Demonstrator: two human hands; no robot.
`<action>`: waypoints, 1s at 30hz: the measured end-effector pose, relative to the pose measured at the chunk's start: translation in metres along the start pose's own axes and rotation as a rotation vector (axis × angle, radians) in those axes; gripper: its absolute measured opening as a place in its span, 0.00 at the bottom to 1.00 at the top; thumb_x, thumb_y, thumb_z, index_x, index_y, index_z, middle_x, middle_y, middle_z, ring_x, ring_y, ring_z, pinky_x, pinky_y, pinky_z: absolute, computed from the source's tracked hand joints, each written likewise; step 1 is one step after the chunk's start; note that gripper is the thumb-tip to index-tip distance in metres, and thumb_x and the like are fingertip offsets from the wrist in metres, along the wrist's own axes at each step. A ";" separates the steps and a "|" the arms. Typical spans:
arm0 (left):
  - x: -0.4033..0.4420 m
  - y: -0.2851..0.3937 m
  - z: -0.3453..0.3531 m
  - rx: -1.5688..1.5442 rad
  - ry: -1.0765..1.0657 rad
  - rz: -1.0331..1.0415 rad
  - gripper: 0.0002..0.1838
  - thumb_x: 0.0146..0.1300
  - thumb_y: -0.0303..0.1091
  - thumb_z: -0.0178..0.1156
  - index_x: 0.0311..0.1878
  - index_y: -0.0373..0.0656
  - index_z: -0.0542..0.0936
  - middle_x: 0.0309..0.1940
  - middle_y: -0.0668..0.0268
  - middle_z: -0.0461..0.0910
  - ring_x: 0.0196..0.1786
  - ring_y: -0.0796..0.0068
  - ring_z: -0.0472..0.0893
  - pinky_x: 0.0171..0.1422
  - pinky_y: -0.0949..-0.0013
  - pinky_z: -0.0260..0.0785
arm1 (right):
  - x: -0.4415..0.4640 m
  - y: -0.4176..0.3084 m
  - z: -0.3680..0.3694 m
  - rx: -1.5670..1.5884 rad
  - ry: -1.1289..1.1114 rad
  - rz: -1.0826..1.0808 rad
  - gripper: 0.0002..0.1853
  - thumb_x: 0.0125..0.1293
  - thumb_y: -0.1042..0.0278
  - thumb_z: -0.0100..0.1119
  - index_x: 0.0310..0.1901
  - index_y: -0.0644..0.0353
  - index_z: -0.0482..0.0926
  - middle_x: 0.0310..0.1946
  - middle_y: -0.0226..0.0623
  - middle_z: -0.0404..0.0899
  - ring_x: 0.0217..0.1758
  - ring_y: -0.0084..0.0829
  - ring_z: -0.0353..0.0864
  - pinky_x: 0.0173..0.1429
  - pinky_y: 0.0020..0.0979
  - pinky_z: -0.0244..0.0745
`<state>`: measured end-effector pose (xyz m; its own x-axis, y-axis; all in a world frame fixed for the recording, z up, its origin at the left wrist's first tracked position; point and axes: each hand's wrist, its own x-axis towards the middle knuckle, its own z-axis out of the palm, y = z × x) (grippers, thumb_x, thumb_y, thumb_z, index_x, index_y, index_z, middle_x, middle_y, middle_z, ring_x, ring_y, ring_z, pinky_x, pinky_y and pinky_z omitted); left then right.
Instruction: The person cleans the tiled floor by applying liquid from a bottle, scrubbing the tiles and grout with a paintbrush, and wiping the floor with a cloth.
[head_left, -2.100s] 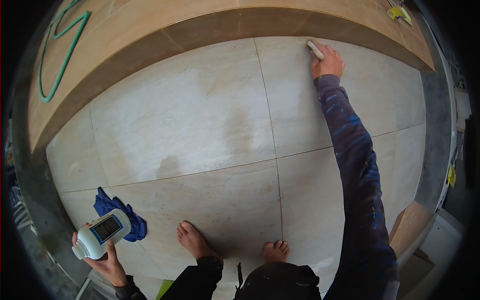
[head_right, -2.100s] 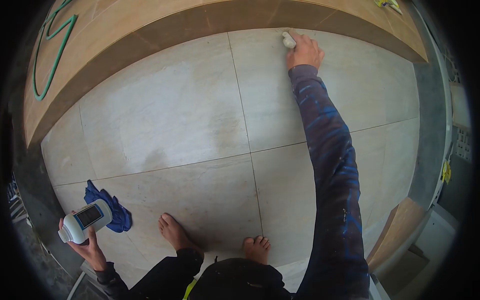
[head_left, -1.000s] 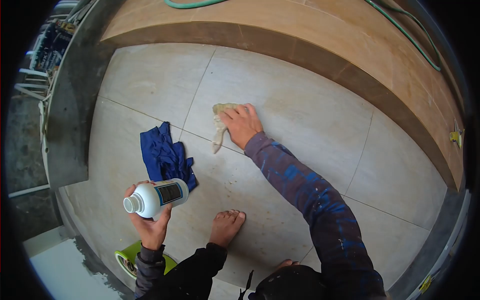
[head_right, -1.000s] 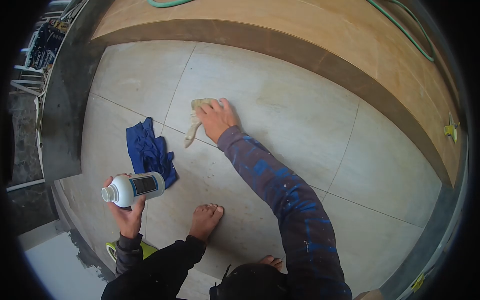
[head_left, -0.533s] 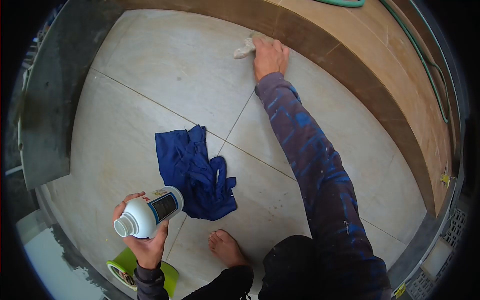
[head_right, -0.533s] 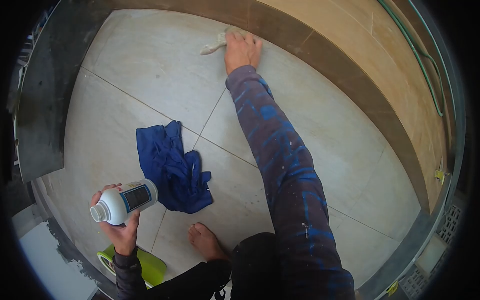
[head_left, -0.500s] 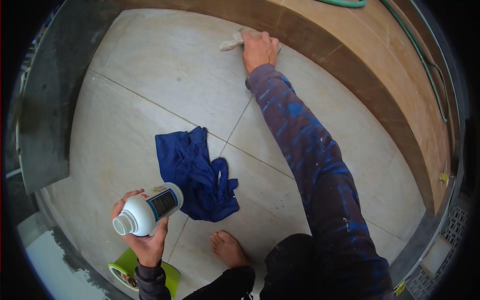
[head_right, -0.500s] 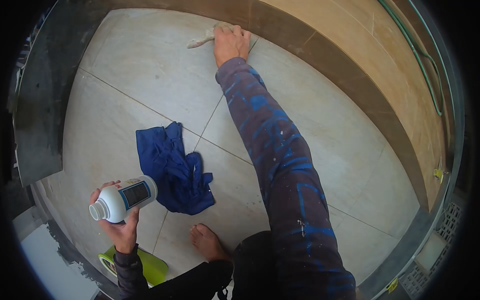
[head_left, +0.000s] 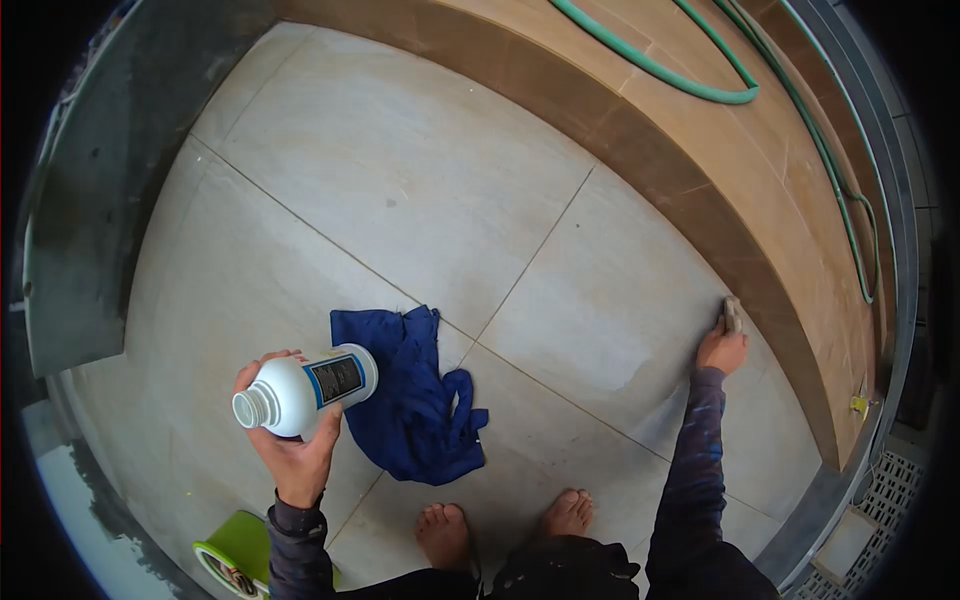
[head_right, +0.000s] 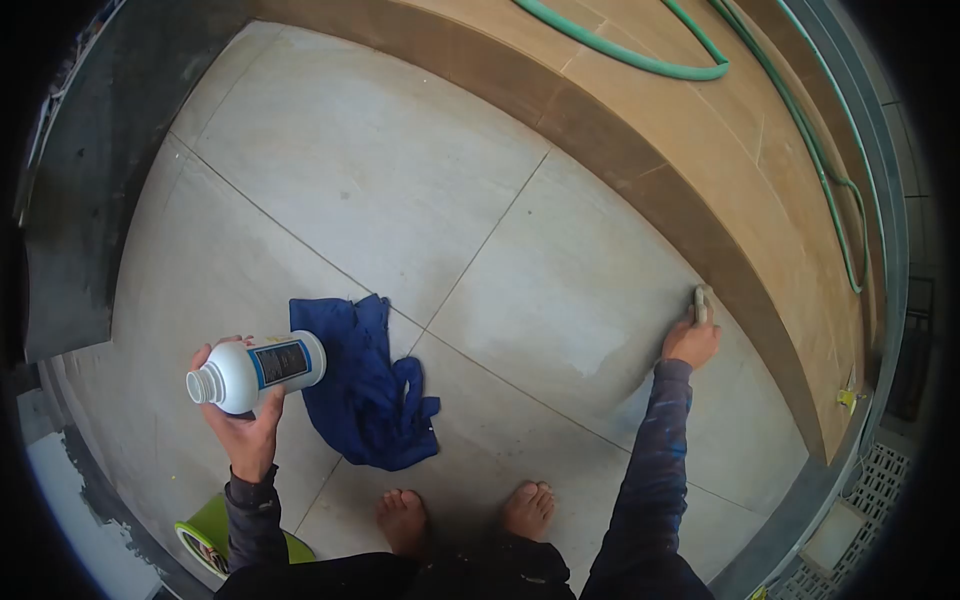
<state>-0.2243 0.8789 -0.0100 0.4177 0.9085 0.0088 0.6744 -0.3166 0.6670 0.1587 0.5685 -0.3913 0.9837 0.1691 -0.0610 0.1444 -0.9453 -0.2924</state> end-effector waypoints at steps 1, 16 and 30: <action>-0.009 0.001 -0.003 0.026 -0.011 -0.036 0.51 0.54 0.21 0.74 0.80 0.41 0.57 0.69 0.51 0.72 0.72 0.55 0.76 0.81 0.51 0.66 | -0.005 -0.053 -0.003 0.041 0.029 -0.047 0.21 0.68 0.69 0.66 0.62 0.46 0.87 0.39 0.45 0.88 0.43 0.49 0.84 0.50 0.50 0.77; -0.061 -0.022 -0.078 0.007 0.413 0.075 0.51 0.59 0.18 0.75 0.82 0.42 0.56 0.69 0.51 0.74 0.72 0.59 0.76 0.80 0.56 0.66 | -0.006 -0.254 -0.025 0.451 -0.056 -0.957 0.26 0.63 0.76 0.64 0.64 0.47 0.85 0.60 0.31 0.87 0.55 0.40 0.80 0.67 0.44 0.66; -0.147 -0.067 -0.119 -0.078 0.516 0.093 0.53 0.57 0.18 0.75 0.83 0.41 0.55 0.70 0.50 0.74 0.72 0.57 0.75 0.81 0.54 0.65 | -0.304 -0.169 -0.100 0.699 -0.273 -0.908 0.24 0.63 0.72 0.64 0.63 0.58 0.85 0.64 0.36 0.86 0.55 0.34 0.83 0.67 0.43 0.66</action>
<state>-0.4034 0.7985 0.0323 0.1062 0.8999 0.4230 0.5937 -0.3987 0.6990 -0.1536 0.6487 -0.2280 0.4828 0.8358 0.2614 0.6067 -0.1039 -0.7881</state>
